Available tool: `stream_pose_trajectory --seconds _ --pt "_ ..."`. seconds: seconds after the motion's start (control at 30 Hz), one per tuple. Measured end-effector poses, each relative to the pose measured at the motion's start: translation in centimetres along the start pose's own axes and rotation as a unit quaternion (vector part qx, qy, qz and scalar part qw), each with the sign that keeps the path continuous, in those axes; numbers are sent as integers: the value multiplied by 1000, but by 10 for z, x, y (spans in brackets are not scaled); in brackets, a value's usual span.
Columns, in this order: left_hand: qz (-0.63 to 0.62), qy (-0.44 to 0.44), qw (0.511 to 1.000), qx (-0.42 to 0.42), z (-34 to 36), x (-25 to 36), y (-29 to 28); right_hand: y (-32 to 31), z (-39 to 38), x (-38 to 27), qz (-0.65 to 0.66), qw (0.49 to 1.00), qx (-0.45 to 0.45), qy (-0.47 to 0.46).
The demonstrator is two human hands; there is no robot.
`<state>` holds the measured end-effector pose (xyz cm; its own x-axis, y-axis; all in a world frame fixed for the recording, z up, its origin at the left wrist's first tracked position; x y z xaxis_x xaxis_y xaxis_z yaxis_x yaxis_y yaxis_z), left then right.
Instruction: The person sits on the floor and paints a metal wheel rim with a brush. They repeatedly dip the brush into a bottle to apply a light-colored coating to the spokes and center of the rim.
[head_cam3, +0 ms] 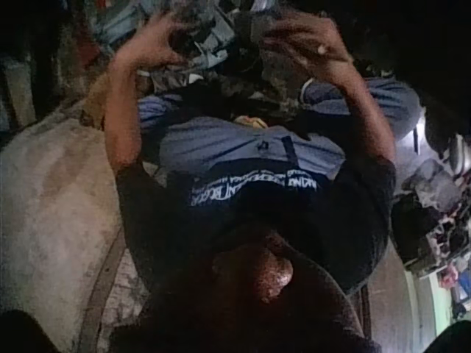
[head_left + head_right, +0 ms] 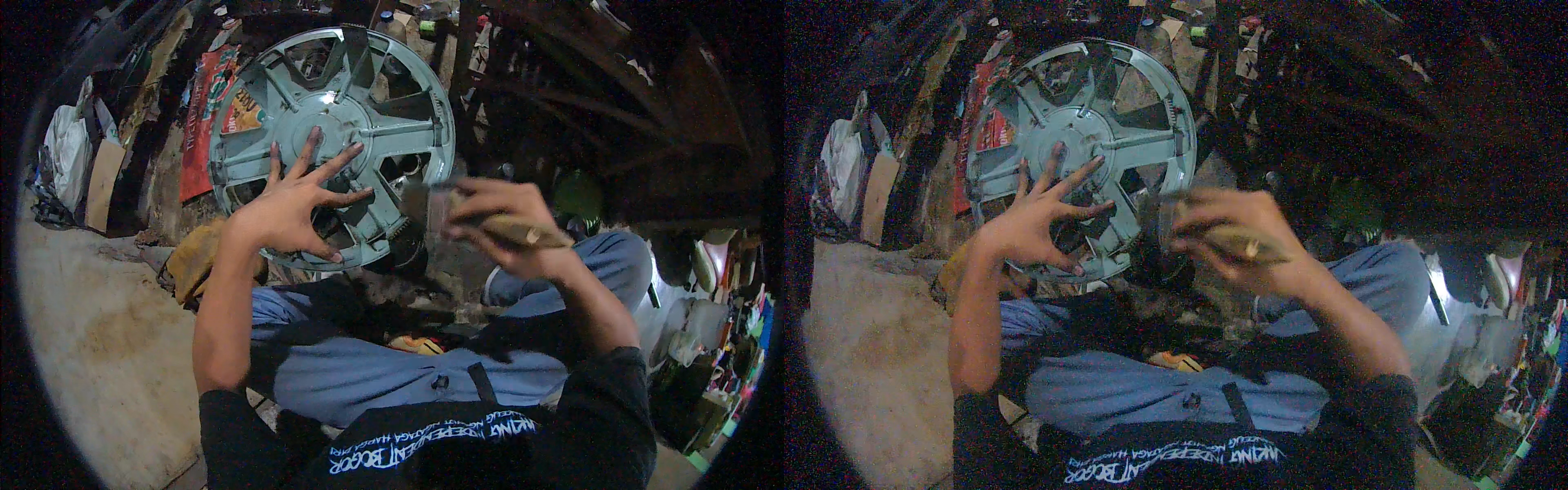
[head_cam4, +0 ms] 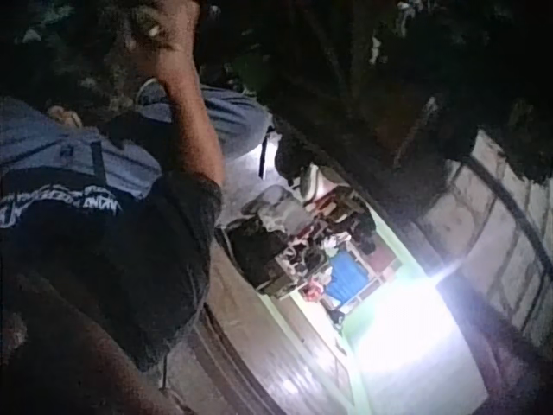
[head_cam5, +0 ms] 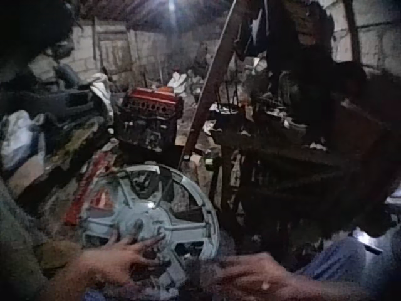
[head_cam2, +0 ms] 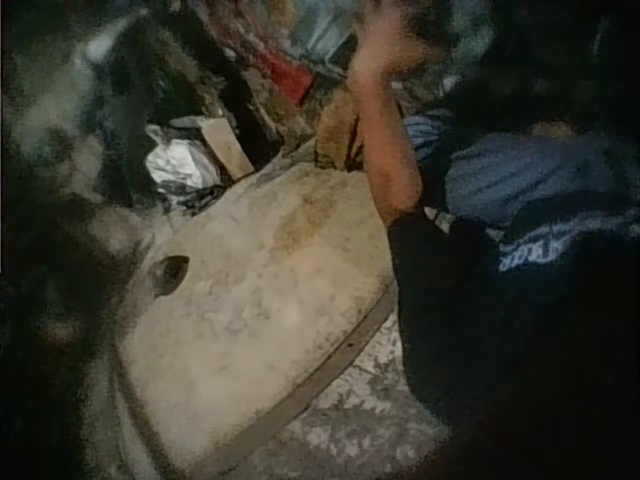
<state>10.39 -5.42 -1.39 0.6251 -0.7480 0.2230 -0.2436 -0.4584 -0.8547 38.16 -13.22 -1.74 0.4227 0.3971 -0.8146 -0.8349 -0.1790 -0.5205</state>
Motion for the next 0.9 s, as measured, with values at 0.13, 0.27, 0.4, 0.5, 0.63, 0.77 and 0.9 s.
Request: stream_pose_trajectory --seconds 0.13,0.27,0.4,0.5,0.63,0.77,0.9 --pt "-16 -3 1000 12 1 -1 2 -13 1 8 -25 990 119 73" --pt "7 1 1000 -8 1 -2 2 -10 -5 10 20 997 29 67" --pt "-5 -2 1000 17 1 1 1 -10 -9 25 77 983 118 119" --pt "0 2 1000 31 0 0 2 -9 -9 8 -20 999 14 42" --pt "13 21 1000 19 -10 -1 -6 -5 -11 -2 5 1000 -8 27" --pt "-13 -21 1000 -3 -30 4 -14 6 -14 -10 45 994 -68 75" --pt "5 -58 994 93 -41 28 -29 14 -16 -14 68 996 -54 25"
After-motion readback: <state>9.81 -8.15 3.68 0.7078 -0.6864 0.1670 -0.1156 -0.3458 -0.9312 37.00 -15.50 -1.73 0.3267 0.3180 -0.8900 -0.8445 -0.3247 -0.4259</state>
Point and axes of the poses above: each hand's wrist, its own z-axis towards the middle knuckle, its own y-axis out of the palm, x = y × z, the point moved 5 cm from there along z, towards the middle knuckle, and after that the axes turned 7 degrees about y, right-handed, at the moved point
